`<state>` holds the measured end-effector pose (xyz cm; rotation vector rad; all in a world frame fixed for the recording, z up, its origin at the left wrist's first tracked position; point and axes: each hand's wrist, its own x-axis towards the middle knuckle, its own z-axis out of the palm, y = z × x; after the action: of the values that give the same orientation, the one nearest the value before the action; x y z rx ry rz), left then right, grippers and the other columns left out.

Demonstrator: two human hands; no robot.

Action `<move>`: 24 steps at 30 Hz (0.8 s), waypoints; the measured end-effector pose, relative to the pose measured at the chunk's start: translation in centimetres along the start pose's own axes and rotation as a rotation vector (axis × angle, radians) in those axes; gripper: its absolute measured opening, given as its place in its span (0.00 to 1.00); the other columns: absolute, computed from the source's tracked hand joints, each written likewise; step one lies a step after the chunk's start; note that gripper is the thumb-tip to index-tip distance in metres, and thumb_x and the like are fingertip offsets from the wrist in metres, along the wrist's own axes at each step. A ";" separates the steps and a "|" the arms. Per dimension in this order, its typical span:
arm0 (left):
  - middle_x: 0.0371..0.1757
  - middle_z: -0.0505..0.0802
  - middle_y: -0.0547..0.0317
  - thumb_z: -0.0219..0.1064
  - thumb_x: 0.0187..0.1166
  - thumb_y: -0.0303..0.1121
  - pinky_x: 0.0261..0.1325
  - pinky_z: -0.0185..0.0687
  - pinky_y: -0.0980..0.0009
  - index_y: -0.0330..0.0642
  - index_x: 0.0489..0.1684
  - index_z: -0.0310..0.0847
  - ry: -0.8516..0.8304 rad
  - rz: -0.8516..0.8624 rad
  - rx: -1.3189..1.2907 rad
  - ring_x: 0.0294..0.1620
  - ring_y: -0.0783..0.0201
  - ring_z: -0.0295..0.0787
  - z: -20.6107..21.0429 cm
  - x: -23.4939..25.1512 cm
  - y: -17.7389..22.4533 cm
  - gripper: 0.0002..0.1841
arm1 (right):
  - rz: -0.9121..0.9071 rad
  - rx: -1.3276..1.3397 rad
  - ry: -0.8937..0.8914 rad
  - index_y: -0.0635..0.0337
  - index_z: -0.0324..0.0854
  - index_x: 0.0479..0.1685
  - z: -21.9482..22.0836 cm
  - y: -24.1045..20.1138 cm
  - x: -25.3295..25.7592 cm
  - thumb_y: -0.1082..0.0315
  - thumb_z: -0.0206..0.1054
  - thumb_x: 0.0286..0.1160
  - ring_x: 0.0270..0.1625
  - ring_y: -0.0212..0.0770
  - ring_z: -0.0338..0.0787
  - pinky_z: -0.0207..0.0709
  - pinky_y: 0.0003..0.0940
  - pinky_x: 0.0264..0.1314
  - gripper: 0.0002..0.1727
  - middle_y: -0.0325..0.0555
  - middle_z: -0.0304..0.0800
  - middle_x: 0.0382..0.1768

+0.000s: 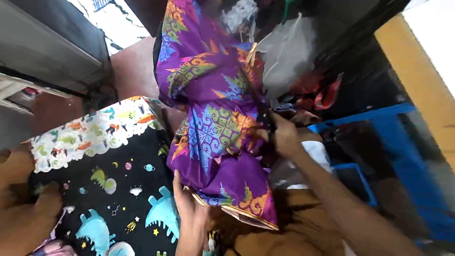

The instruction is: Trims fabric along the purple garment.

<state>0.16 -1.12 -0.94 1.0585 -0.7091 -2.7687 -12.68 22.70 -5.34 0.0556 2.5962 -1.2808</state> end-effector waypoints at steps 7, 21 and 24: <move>0.52 0.93 0.49 0.56 0.90 0.36 0.56 0.91 0.58 0.39 0.69 0.74 0.187 -0.209 0.497 0.53 0.58 0.93 3.0 -1.5 -5.1 0.16 | 0.130 -0.246 0.188 0.66 0.78 0.59 -9.0 -1.1 -2.8 0.47 0.70 0.78 0.41 0.68 0.88 0.77 0.71 0.42 0.29 0.67 0.86 0.39; 0.45 0.93 0.51 0.58 0.84 0.29 0.51 0.93 0.60 0.37 0.61 0.73 0.096 -0.061 0.550 0.47 0.62 0.94 1.6 -2.1 -5.9 0.12 | 0.293 -0.024 -0.603 0.61 0.85 0.42 -11.4 2.7 -22.0 0.23 0.70 0.53 0.29 0.45 0.84 0.77 0.49 0.30 0.44 0.47 0.84 0.26; 0.40 0.94 0.52 0.59 0.81 0.26 0.48 0.94 0.62 0.37 0.55 0.75 0.088 -0.051 0.537 0.43 0.63 0.95 1.5 -2.2 -6.0 0.10 | 0.207 -0.082 -0.553 0.60 0.84 0.39 -10.4 3.1 -22.2 0.20 0.68 0.51 0.26 0.44 0.83 0.76 0.48 0.25 0.45 0.45 0.83 0.24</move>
<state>1.29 5.34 -1.41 1.2797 -1.4814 -2.6079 7.16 34.36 3.56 -0.0392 2.1023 -0.9496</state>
